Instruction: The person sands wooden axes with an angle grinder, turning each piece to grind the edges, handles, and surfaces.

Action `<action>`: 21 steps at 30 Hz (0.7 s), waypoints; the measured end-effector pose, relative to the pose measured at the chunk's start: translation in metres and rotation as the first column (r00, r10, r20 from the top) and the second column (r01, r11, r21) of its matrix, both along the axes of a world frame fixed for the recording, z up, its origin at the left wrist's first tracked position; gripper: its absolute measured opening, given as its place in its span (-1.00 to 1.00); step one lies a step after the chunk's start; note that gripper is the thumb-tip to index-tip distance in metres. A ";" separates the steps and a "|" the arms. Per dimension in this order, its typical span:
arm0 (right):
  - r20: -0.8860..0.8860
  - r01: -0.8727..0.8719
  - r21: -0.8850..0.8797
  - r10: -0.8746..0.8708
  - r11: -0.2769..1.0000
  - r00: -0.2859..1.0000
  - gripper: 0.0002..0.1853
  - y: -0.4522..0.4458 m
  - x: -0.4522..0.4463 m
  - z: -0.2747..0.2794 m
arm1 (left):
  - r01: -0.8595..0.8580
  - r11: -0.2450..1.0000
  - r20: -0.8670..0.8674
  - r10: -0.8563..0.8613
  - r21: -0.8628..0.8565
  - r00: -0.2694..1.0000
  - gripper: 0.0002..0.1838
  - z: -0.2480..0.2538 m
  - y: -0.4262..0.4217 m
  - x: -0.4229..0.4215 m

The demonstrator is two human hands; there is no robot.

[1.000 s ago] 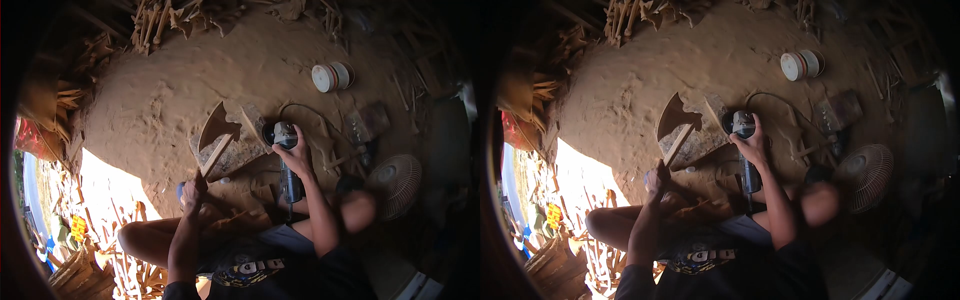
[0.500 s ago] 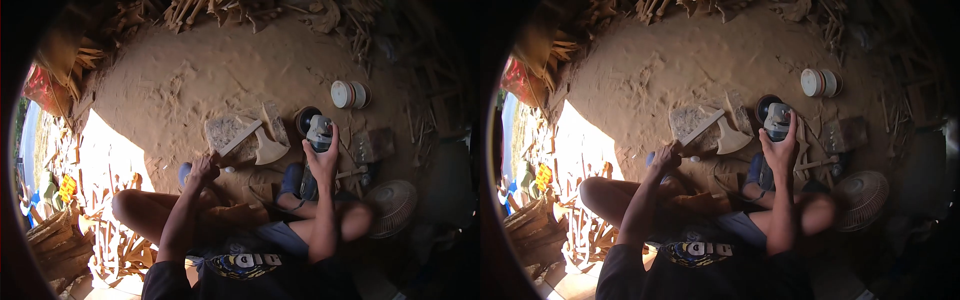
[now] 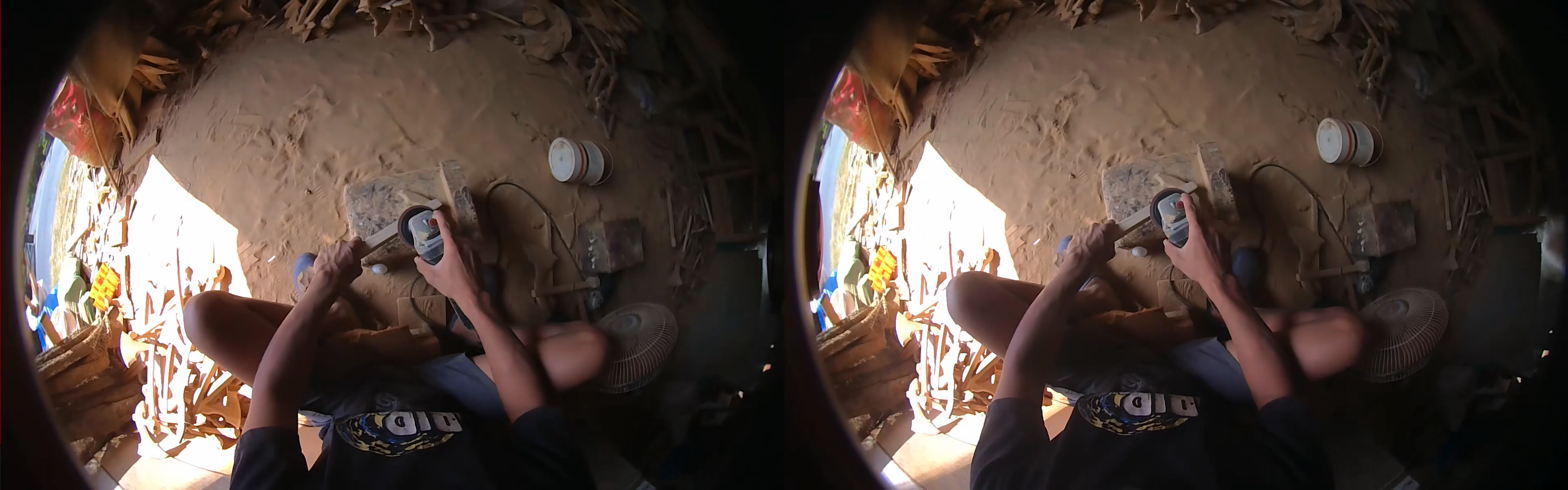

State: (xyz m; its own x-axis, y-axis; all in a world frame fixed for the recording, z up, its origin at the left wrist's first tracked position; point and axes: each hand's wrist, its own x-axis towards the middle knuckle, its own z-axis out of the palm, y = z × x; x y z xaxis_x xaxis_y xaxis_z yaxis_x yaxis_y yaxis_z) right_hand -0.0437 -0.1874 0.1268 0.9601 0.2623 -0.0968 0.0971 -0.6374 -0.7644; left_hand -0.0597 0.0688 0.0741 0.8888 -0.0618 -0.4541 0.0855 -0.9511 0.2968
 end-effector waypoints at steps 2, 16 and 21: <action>-0.038 0.000 -0.047 -0.001 0.999 0.999 0.04 0.006 0.000 0.008 | 0.000 1.000 0.003 0.000 -0.009 1.000 -0.76 -0.002 0.001 -0.001; -0.030 0.064 -0.207 -0.072 0.976 0.997 0.02 0.016 0.013 -0.010 | -0.022 1.000 0.024 0.023 -0.016 0.999 -0.83 -0.007 0.002 0.000; -0.011 0.106 -0.203 -0.111 0.973 0.994 0.00 0.007 0.027 -0.009 | -0.023 1.000 -0.091 0.024 0.014 0.996 -0.74 0.005 0.001 0.004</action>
State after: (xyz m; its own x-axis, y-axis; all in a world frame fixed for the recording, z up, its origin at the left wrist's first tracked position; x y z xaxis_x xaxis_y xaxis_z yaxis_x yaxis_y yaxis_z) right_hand -0.0166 -0.1799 0.1179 0.9789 0.1294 -0.1583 0.0035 -0.7846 -0.6200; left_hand -0.0553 0.0702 0.0786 0.8447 -0.0349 -0.5341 0.1344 -0.9521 0.2747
